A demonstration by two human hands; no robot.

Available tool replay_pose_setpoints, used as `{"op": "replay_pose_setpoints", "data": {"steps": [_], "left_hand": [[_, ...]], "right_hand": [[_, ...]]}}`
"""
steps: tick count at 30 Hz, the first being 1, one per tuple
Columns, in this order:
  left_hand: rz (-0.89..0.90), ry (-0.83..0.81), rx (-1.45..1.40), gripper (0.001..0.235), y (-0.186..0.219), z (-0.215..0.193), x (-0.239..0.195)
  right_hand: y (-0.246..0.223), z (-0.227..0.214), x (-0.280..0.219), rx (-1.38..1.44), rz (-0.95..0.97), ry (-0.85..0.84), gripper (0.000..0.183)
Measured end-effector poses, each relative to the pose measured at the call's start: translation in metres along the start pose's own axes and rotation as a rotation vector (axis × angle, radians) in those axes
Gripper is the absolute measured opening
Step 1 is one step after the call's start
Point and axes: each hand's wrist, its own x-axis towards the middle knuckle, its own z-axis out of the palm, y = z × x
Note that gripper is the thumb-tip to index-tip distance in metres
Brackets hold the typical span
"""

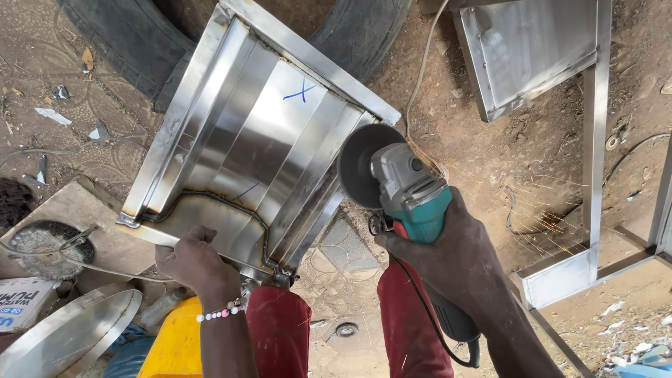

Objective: Grinding the edges of a stainless steel metal box using a handheld angle grinder

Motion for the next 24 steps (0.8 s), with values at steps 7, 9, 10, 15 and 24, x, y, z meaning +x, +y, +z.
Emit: {"op": "replay_pose_setpoints", "data": {"steps": [7,9,10,15,24], "left_hand": [[0.029,0.034,0.004,0.041,0.000,0.004,0.000],[-0.040,0.038,0.019,0.047,0.007,0.006,-0.005],[-0.039,0.040,0.019,0.047,0.004,0.004,-0.003],[0.008,0.034,-0.023,0.042,-0.006,0.002,0.006],[-0.006,0.016,0.023,0.039,-0.003,0.002,0.007]], "right_hand": [[0.004,0.002,0.010,0.036,-0.042,0.038,0.073],[0.006,0.003,0.011,-0.029,-0.042,0.024,0.079],[0.006,0.004,0.011,-0.029,-0.043,0.022,0.079],[0.006,0.003,0.010,-0.018,-0.082,0.015,0.077],[0.002,0.002,0.008,-0.005,-0.099,0.001,0.083]]}}
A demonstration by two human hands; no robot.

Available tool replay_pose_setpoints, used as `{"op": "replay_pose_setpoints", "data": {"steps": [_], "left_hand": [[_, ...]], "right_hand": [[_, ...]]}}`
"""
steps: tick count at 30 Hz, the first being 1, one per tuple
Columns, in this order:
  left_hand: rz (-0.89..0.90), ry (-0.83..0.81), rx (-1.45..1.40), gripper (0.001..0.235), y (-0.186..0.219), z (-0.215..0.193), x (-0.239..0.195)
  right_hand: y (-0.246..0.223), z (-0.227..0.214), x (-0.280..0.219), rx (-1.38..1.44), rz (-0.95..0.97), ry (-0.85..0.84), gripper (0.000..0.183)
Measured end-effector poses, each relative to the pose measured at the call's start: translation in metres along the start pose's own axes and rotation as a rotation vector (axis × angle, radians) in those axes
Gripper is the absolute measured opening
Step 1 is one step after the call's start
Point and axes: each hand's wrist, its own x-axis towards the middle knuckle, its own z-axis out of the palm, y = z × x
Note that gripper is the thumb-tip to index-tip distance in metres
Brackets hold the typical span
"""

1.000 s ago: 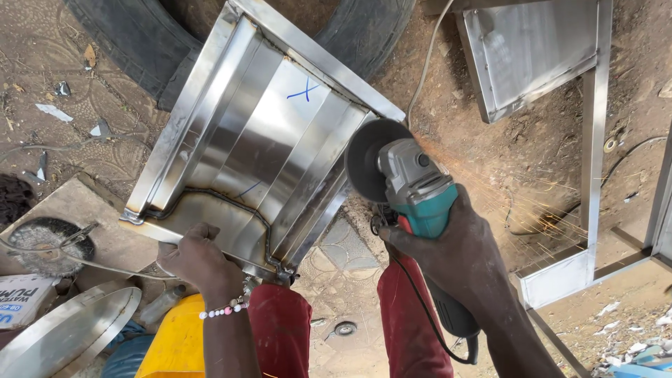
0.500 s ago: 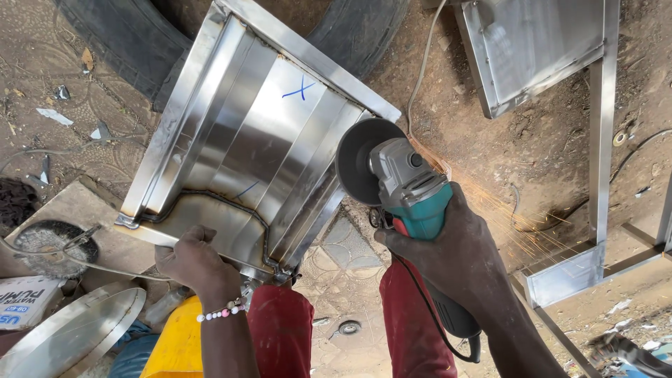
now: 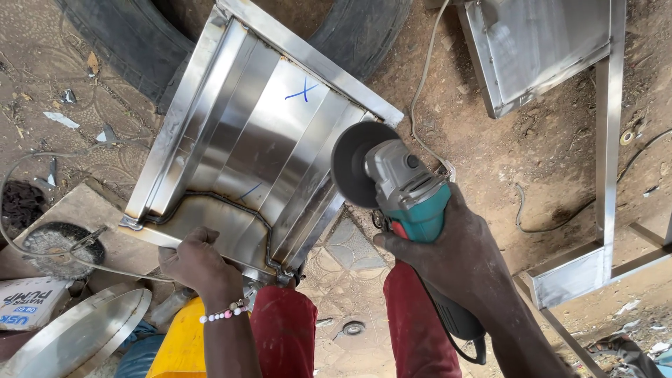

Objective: Grinding the edges of a stainless steel metal box using a handheld angle grinder

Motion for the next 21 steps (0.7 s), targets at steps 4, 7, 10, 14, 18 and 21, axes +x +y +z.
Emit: {"op": "replay_pose_setpoints", "data": {"steps": [4,7,10,14,18,21], "left_hand": [[-0.011,0.016,0.022,0.039,0.006,0.001,-0.005],[0.040,0.003,0.008,0.035,-0.001,0.000,0.001],[0.045,0.002,-0.043,0.036,0.001,0.002,0.000],[0.021,0.020,0.034,0.037,0.000,0.000,0.004],[0.011,0.024,0.030,0.037,0.007,0.003,-0.002],[0.003,0.025,0.035,0.036,0.011,0.005,-0.004]], "right_hand": [[-0.002,0.000,0.002,0.019,0.040,0.024,0.077],[0.002,0.003,0.005,-0.075,0.004,-0.003,0.093],[0.002,0.003,0.005,-0.006,0.008,0.027,0.078],[-0.004,0.001,0.000,-0.036,0.030,-0.027,0.094],[0.000,0.002,0.003,-0.028,0.064,0.018,0.076],[0.009,0.006,0.008,-0.089,-0.003,0.003,0.094]]}}
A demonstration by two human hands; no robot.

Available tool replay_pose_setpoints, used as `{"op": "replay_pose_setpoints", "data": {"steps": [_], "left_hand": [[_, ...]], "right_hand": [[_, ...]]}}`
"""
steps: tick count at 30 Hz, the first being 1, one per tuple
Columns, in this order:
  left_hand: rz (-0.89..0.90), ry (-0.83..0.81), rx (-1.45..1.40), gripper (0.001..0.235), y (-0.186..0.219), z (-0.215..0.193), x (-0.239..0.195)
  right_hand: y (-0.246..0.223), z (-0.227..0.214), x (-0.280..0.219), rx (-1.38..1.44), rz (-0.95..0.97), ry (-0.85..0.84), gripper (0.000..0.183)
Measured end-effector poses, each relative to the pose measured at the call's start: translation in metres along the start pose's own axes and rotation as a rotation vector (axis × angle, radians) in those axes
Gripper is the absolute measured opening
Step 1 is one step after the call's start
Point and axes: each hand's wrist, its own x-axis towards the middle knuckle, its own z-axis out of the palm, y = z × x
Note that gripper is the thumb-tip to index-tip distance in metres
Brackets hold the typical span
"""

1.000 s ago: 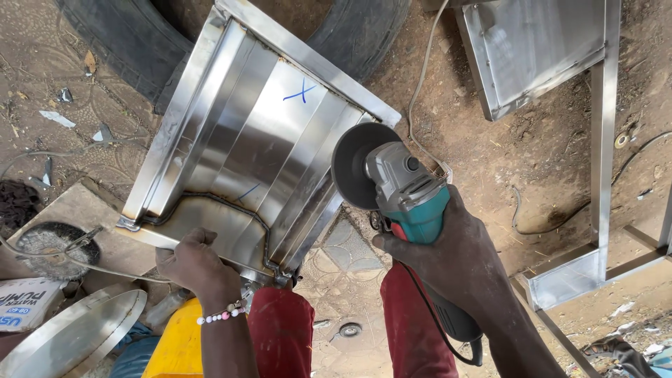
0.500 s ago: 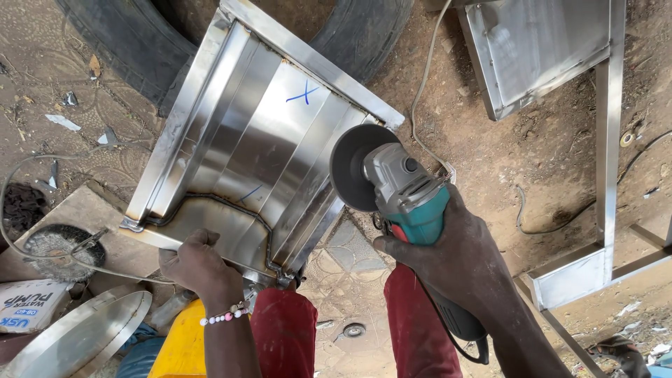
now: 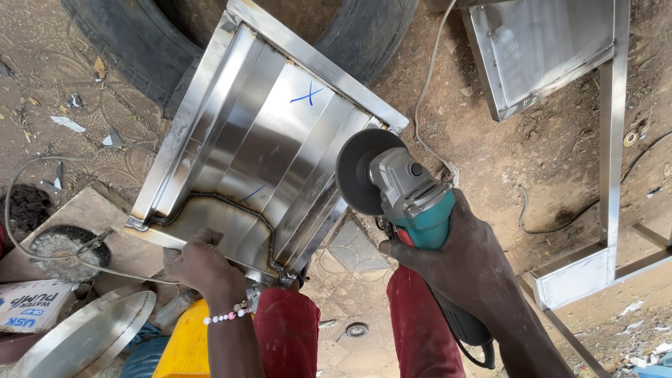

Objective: Grinding the edges of a stainless steel metal box using a handheld angle grinder

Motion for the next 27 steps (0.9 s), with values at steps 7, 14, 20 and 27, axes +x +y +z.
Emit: {"op": "replay_pose_setpoints", "data": {"steps": [7,14,20,27], "left_hand": [[0.026,-0.031,-0.028,0.032,-0.004,0.000,0.006],[0.017,-0.040,-0.059,0.040,-0.003,-0.001,0.005],[0.018,-0.026,-0.015,0.033,0.008,0.003,-0.003],[-0.114,-0.109,-0.014,0.045,0.025,0.010,-0.004]], "right_hand": [[-0.015,-0.010,-0.006,0.044,0.029,0.006,0.081],[-0.014,-0.005,-0.005,0.025,-0.013,-0.021,0.084],[-0.016,-0.014,-0.013,0.175,-0.007,0.055,0.081],[0.013,-0.018,-0.036,0.305,-0.110,0.115,0.080]]}}
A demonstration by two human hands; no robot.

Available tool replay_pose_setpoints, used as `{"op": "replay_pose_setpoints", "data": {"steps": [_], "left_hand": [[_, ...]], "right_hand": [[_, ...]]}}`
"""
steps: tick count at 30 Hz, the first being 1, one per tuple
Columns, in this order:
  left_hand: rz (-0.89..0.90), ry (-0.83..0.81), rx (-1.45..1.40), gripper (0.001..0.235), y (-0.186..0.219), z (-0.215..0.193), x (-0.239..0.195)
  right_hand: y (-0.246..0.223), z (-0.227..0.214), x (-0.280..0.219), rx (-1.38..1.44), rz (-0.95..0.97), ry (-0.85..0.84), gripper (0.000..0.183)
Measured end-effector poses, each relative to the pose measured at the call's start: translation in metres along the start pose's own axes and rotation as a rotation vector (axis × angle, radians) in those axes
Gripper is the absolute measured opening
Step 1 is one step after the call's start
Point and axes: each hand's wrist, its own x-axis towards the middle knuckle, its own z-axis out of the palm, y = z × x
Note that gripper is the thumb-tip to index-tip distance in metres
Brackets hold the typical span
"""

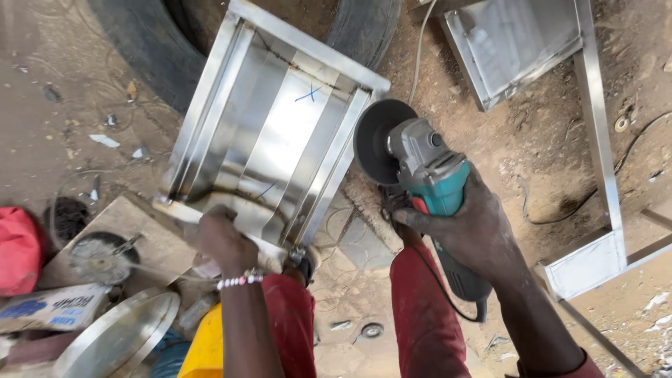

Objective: Grinding the edges of a stainless steel metal box using a handheld angle grinder

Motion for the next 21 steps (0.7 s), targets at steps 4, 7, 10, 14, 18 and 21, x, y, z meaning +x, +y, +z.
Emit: {"op": "replay_pose_setpoints", "data": {"steps": [4,7,10,14,18,21], "left_hand": [[0.172,-0.103,0.044,0.042,-0.002,-0.015,0.000],[0.145,-0.237,0.131,0.036,0.003,-0.019,-0.012],[0.182,-0.329,0.081,0.031,-0.010,-0.030,0.000],[0.238,-0.238,0.006,0.028,-0.024,-0.026,-0.011],[0.276,-0.137,-0.161,0.029,-0.077,-0.016,0.041],[0.327,-0.096,-0.159,0.031,-0.038,-0.008,-0.016]], "right_hand": [[0.021,0.009,-0.015,0.125,-0.043,-0.031,0.084],[0.020,0.015,-0.019,0.203,-0.075,-0.001,0.078],[0.019,0.016,-0.015,0.249,-0.143,0.023,0.076],[0.019,0.006,-0.009,0.143,-0.199,0.010,0.079],[0.007,-0.003,-0.021,0.013,-0.259,-0.098,0.080],[0.020,0.003,-0.005,0.033,-0.394,-0.107,0.077]]}}
